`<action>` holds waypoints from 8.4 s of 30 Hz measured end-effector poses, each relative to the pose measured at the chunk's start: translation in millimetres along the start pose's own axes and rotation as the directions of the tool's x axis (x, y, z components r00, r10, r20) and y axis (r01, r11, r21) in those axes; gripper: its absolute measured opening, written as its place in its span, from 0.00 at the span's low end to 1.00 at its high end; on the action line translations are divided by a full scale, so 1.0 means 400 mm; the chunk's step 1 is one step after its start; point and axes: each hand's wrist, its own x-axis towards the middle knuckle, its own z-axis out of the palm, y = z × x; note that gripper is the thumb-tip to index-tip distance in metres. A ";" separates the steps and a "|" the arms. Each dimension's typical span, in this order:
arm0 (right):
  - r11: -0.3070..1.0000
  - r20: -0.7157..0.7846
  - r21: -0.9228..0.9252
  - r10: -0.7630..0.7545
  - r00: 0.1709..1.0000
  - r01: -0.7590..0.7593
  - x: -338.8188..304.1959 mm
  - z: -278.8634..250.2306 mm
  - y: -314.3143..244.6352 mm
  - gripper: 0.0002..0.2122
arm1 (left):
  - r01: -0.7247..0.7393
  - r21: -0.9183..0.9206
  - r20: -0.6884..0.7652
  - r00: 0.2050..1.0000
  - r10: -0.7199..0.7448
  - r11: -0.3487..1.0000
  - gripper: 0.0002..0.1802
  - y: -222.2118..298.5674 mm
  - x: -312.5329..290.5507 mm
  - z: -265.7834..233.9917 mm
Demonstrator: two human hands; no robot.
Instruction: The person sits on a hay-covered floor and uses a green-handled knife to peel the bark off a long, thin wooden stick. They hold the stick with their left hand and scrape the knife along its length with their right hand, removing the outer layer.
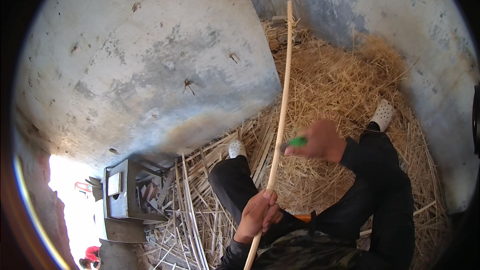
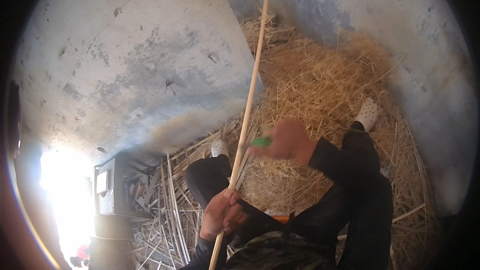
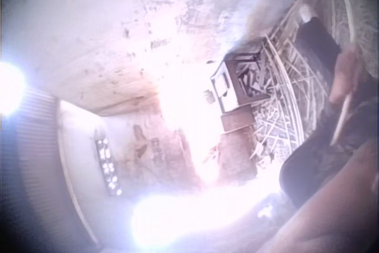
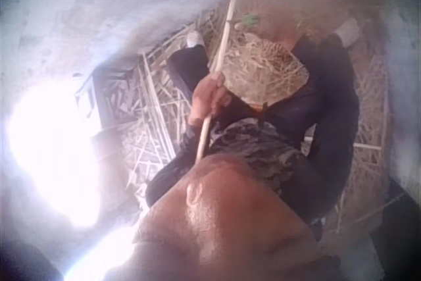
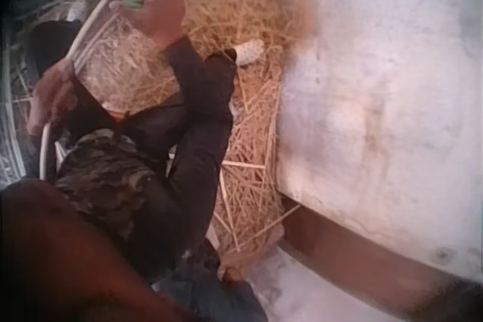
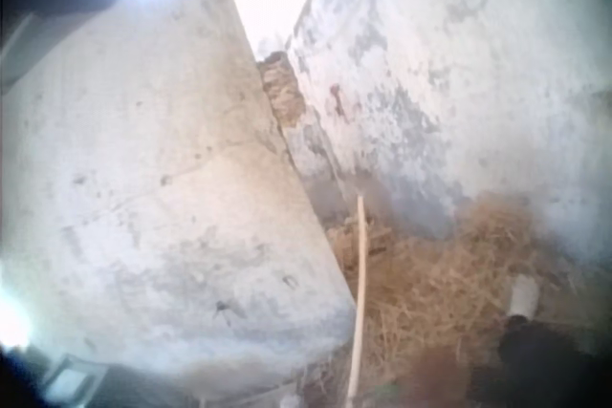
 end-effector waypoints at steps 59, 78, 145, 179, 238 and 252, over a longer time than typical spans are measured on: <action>0.787 -0.438 -0.198 0.463 0.771 -0.585 0.092 -0.157 0.619 0.35 | 0.146 0.244 0.179 0.965 -0.193 0.959 0.16 -0.079 -0.068 0.000; 0.998 0.097 -0.003 -0.059 0.994 0.059 -0.014 -0.003 -0.019 0.36 | -0.058 0.291 -0.049 0.996 0.075 0.955 0.15 -0.001 0.025 -0.019; 0.924 -0.094 -0.132 0.348 0.933 -0.358 0.061 -0.097 0.245 0.35 | 0.003 0.464 -0.071 0.997 0.034 0.886 0.15 -0.020 -0.004 -0.006; 0.983 -0.033 -0.133 0.125 0.992 -0.128 0.044 -0.001 0.072 0.37 | -0.049 0.593 -0.114 0.983 0.144 0.804 0.15 0.005 -0.010 0.007; 0.991 0.057 -0.076 0.118 0.991 -0.114 0.032 -0.006 0.031 0.38 | -0.029 0.460 -0.113 0.990 0.090 0.887 0.13 0.014 -0.005 0.006; 0.999 0.041 -0.034 -0.020 0.999 0.021 -0.002 0.030 -0.032 0.37 | 0.022 0.372 -0.118 0.993 0.024 0.928 0.14 0.017 -0.020 0.003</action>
